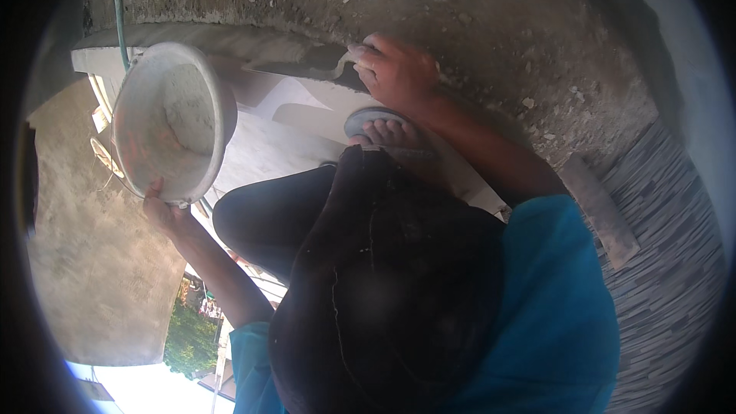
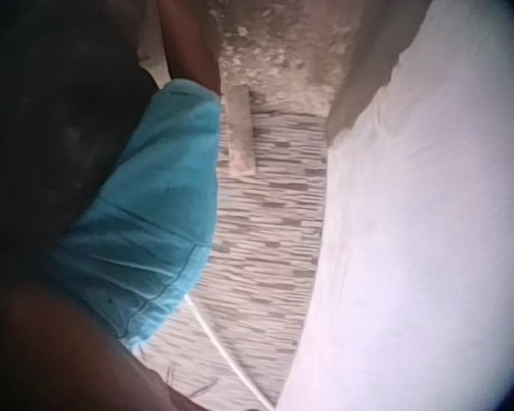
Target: The person scoops cement from a bucket using a trowel and applies it to a concrete surface, smoothing it with a wooden float. The person repeatedly scoops and applies cement to different sections of the surface.
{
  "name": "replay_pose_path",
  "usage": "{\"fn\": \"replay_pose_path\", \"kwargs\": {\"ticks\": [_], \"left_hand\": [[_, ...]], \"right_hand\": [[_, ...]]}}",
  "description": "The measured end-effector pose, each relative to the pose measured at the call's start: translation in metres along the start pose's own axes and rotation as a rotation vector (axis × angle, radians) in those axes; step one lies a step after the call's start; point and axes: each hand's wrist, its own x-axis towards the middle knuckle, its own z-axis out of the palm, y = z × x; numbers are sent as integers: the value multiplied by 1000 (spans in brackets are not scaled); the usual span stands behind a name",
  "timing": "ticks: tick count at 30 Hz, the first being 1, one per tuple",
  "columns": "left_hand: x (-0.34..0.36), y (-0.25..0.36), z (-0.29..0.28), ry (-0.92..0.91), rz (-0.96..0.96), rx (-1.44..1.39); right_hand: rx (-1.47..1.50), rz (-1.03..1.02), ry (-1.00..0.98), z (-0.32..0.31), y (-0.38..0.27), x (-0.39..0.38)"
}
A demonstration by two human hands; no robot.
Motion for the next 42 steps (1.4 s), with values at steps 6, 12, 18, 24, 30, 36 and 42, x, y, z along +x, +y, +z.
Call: {"fn": "replay_pose_path", "kwargs": {"ticks": [6, 12, 18, 24, 30, 36, 42], "left_hand": [[-2, 2, 6, -23, 33, 43], [3, 9, 2, -61, -30, 98], [17, 3, -9, -91, 0, 54], [4, 8, 4, -95, -21, 113], [-2, 12, 11, -75, 7, 148], [8, 11, 8, -99, 9, 88], [13, 13, 3, -120, 20, 75]], "right_hand": [[101, 145, -99, -20, 47, 4], [-98, 208, -184, -20, 67, -7], [-145, 192, -147, -6, 65, -18], [-216, 92, -121, -2, 58, -29], [-217, 44, -83, -11, 39, -31], [-209, -21, -28, -18, 24, -30], [-226, -60, 22, -23, 11, -33]]}}
